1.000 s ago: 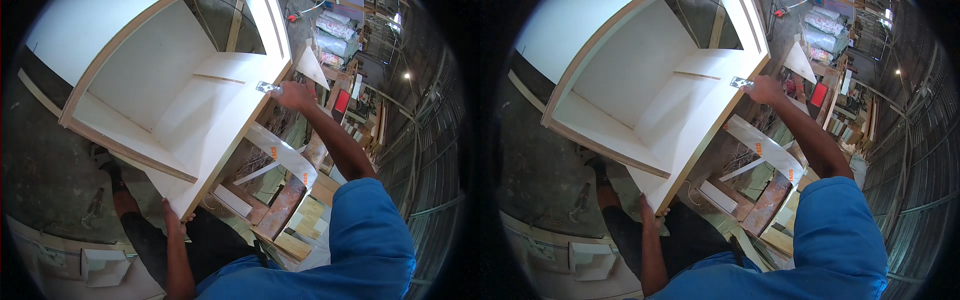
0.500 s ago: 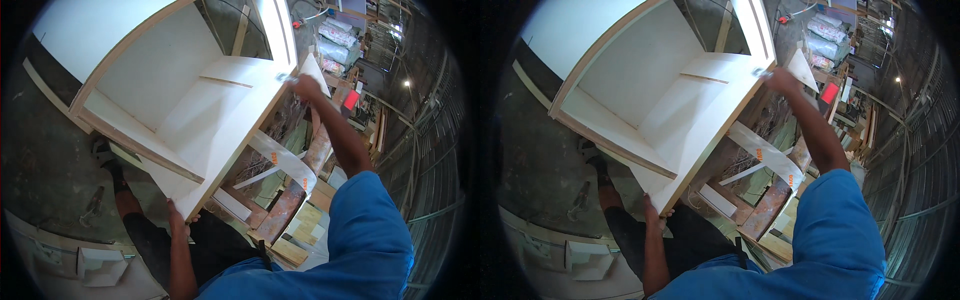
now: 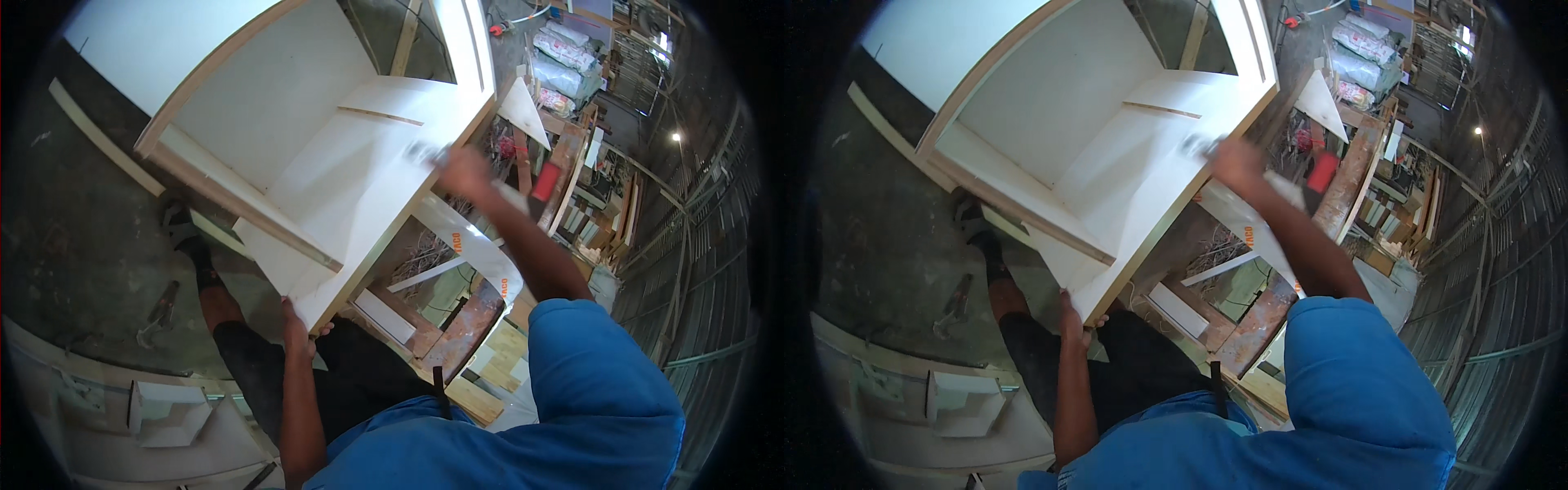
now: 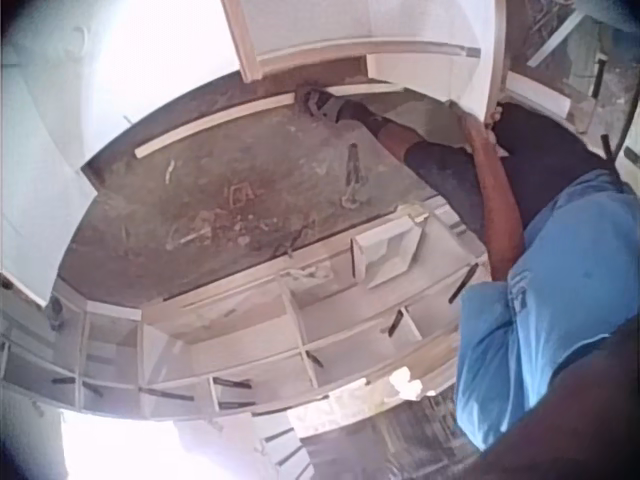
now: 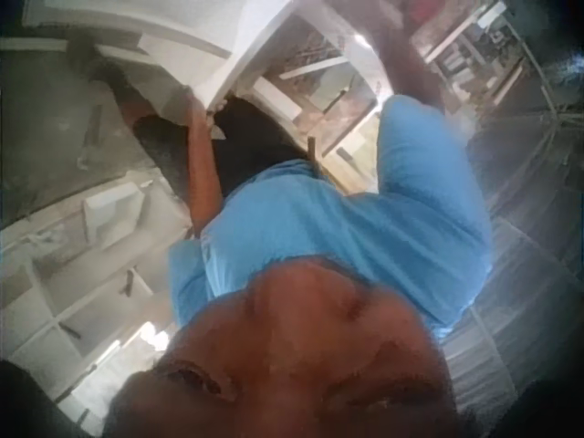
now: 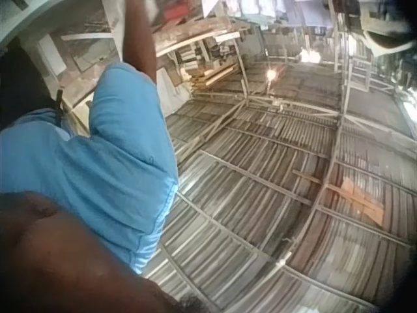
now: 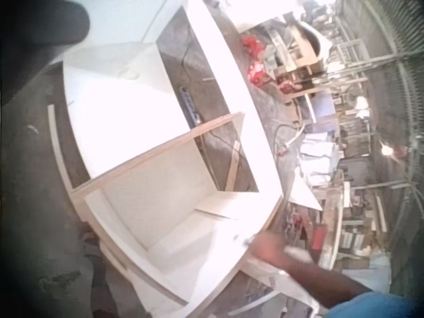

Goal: The person applies adhesive strips to the edges of a wooden cabinet box by hand, then uses a utility knife and a file to trim and smooth the excess material along the edges.

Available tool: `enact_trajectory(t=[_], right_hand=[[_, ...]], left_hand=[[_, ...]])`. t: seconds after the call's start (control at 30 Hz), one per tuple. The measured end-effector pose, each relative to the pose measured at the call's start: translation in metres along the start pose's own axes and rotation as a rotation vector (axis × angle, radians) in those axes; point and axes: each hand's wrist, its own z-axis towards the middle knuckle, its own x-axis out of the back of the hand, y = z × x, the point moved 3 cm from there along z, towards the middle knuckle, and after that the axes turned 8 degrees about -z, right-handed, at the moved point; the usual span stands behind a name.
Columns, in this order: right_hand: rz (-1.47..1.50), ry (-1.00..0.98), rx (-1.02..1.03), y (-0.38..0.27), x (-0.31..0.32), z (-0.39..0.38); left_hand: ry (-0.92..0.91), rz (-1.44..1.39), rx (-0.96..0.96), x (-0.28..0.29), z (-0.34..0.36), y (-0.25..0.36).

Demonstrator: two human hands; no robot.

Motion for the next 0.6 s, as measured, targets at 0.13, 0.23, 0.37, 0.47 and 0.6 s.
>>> enact_trajectory(t=[0.13,0.23,0.37,0.47,0.6], right_hand=[[-0.041,0.134,-0.157,0.044,0.022,0.030],[0.027,0.010,-0.016,-0.015,-0.027,-0.030],[0.109,-0.061,0.145,-0.100,-0.044,-0.114],[0.111,-0.120,0.024,-0.077,0.002,-0.091],[0.138,0.017,-0.079,-0.057,-0.002,-0.086]], left_hand=[[-0.023,-0.006,0.011,-0.001,-0.002,0.001],[0.028,0.011,0.058,-0.001,-0.001,0.002],[-0.039,-0.019,0.030,-0.006,-0.003,0.006],[-0.030,-0.024,0.014,-0.005,-0.006,0.007],[-0.055,-0.025,0.040,-0.001,-0.004,0.006]])
